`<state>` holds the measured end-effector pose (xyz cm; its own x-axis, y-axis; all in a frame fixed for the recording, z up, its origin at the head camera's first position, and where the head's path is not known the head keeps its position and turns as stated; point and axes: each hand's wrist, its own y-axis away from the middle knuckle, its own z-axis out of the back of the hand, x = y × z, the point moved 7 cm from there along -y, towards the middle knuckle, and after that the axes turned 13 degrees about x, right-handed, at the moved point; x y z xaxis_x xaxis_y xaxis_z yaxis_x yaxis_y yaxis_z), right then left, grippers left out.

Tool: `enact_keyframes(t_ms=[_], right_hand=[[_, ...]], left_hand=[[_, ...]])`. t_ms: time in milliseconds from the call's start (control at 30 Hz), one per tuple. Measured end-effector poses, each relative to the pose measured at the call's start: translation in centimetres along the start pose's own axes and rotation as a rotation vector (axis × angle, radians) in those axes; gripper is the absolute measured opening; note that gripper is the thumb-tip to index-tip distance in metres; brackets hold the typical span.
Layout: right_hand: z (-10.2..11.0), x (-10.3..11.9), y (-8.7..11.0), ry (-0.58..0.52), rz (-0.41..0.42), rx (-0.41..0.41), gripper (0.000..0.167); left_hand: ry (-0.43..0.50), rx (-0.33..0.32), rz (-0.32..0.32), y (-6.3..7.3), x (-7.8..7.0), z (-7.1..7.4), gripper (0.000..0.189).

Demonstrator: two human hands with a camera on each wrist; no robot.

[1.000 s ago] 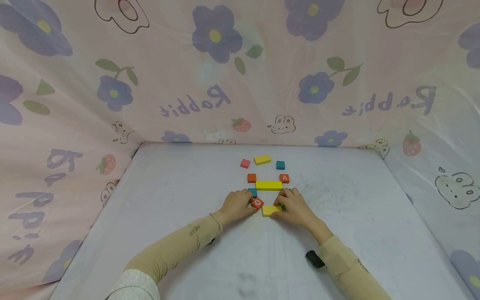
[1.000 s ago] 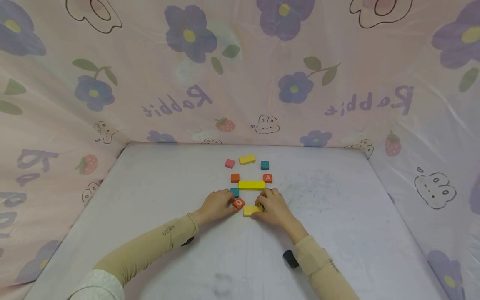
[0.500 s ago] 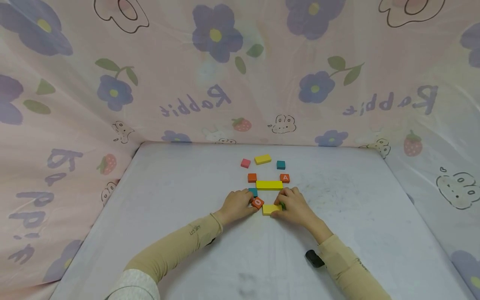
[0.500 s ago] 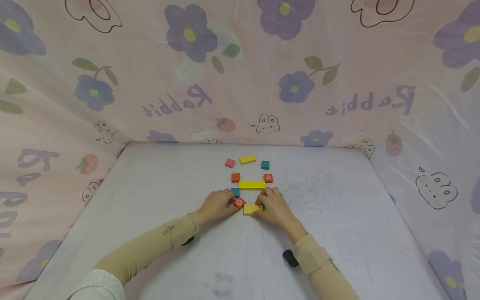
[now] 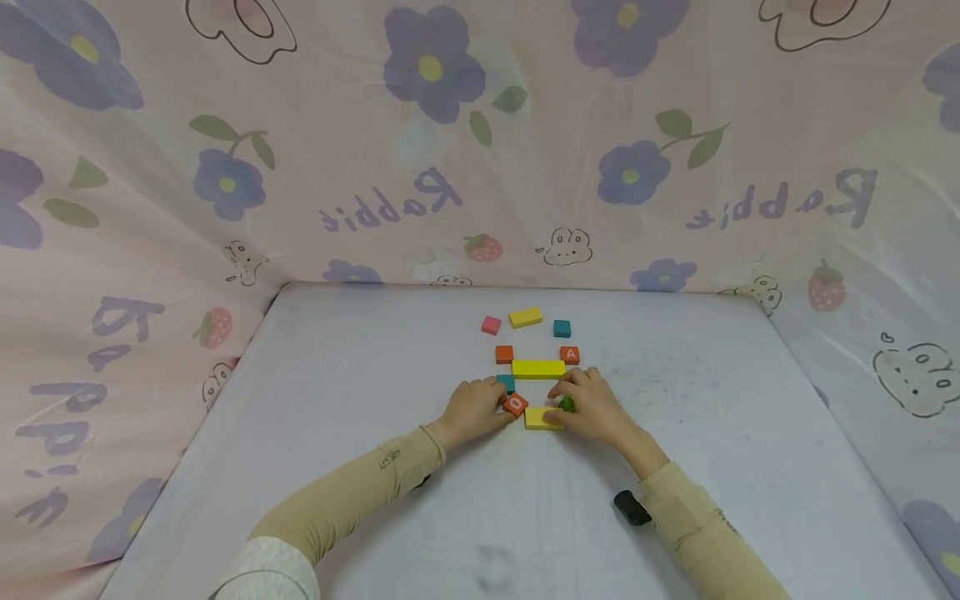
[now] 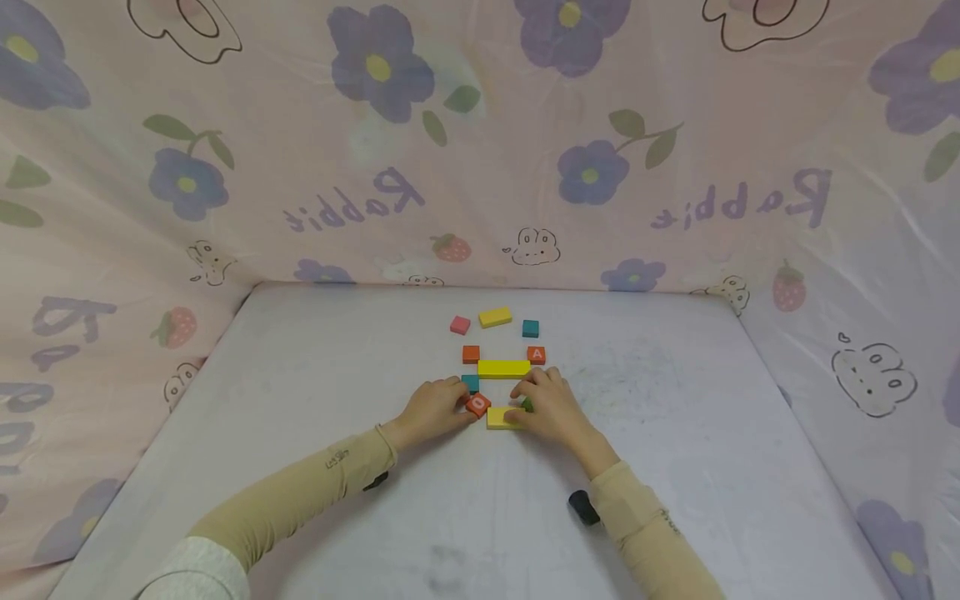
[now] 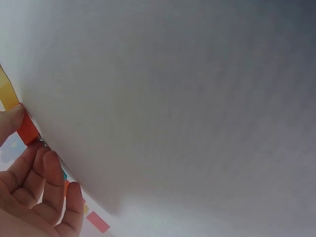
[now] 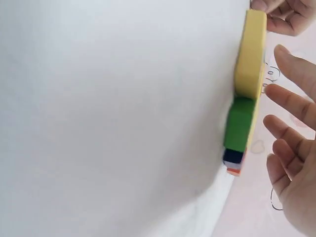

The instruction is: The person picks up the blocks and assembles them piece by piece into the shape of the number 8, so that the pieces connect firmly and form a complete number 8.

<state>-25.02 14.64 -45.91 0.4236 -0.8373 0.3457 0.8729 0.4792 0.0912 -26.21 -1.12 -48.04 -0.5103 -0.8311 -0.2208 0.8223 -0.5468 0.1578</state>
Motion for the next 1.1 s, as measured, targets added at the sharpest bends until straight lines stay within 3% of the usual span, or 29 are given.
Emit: enact_keyframes(t_ms=[233,400,733,867,1100], right_hand=[[2.3,-0.5,-1.1,0.039,-0.021,-0.033,0.029],[4.8,-1.2,-2.3,0.004,-0.053,-0.082,0.026],[6.6,-5.8,-6.0,-0.132,-0.222,-0.077,0.032],[6.3,-7.6,-7.1,-0.276,-0.3,-0.091,0.039],[3.4,-10.7,-7.9,-0.711,-0.525,-0.137,0.047]], left_hand=[[0.012,-0.011,-0.01,0.1,0.0,0.2,0.03],[0.011,-0.019,-0.014,0.1,0.0,0.3,0.029],[0.016,-0.019,-0.011,0.1,0.1,0.1,0.027],[0.012,-0.028,-0.019,0.1,0.0,0.1,0.027],[0.02,-0.024,-0.013,0.1,0.0,0.1,0.027]])
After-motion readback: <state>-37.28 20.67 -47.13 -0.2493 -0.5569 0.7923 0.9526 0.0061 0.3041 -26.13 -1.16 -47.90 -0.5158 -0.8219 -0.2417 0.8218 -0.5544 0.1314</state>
